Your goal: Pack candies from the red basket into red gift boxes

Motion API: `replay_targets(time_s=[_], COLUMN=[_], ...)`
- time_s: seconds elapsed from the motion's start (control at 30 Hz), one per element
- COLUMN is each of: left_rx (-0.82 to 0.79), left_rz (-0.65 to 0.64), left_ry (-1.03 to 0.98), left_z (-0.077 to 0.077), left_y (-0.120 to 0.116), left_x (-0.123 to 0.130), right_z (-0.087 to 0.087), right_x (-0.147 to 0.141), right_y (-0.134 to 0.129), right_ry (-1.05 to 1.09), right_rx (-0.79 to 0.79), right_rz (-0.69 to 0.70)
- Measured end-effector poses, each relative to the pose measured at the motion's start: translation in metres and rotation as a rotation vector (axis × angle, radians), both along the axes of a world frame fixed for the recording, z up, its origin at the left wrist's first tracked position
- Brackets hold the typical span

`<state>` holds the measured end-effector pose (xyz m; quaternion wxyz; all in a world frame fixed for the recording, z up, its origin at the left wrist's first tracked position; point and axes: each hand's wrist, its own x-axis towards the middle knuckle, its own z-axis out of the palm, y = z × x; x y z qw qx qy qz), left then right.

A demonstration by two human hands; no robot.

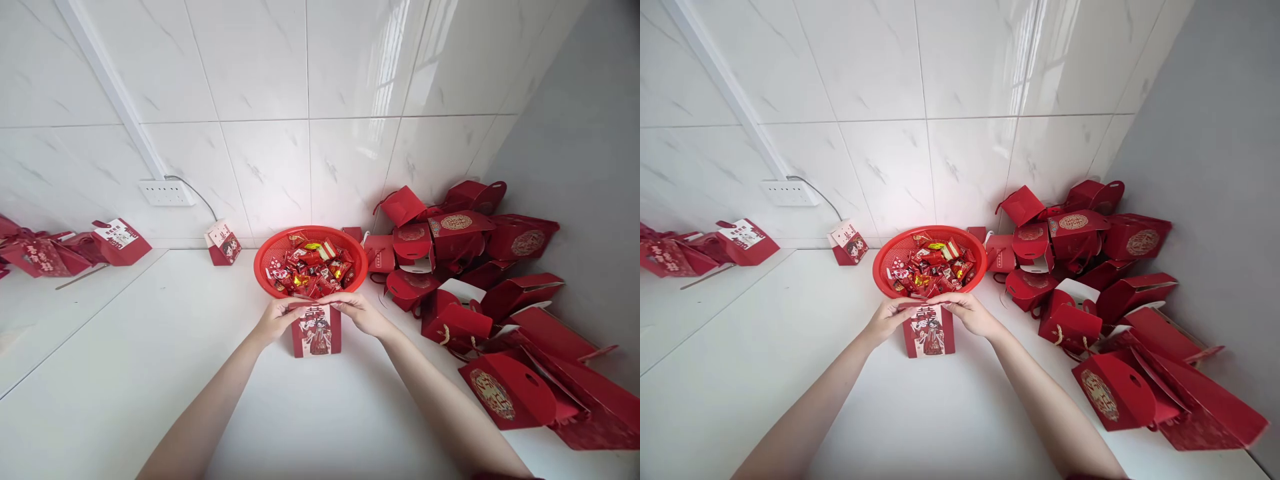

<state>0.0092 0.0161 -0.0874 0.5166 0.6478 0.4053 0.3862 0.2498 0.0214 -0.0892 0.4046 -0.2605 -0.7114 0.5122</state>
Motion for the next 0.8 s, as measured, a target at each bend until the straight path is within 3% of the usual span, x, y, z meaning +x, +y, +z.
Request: replay_targets(time_s=[0.17, 0.37, 0.53, 0.67, 0.8], left_rx=[0.002, 0.051, 0.138, 0.161, 0.216], left_rz=[0.045, 0.025, 0.103, 0.085, 0.090], left_ry=[-0.036, 0.054, 0.144, 0.181, 0.243], left_z=[-0.013, -0.005, -0.006, -0.005, 0.005], left_y=[-0.009, -0.015, -0.010, -0.011, -0.022], left_x=[0.000, 0.001, 0.000, -0.003, 0.003], right_z=[0.002, 0.010, -0.003, -0.013, -0.015], right_x=[0.005, 0.007, -0.002, -0.004, -0.009], right_y=[0.000, -0.006, -0.004, -0.002, -0.005], right_ry=[0.012, -0.065, 0.023, 0.141, 0.106], right_rx=[0.003, 0.087, -0.011, -0.186, -0.135], right_rz=[0.119, 0.118, 0.048, 0.099, 0.044])
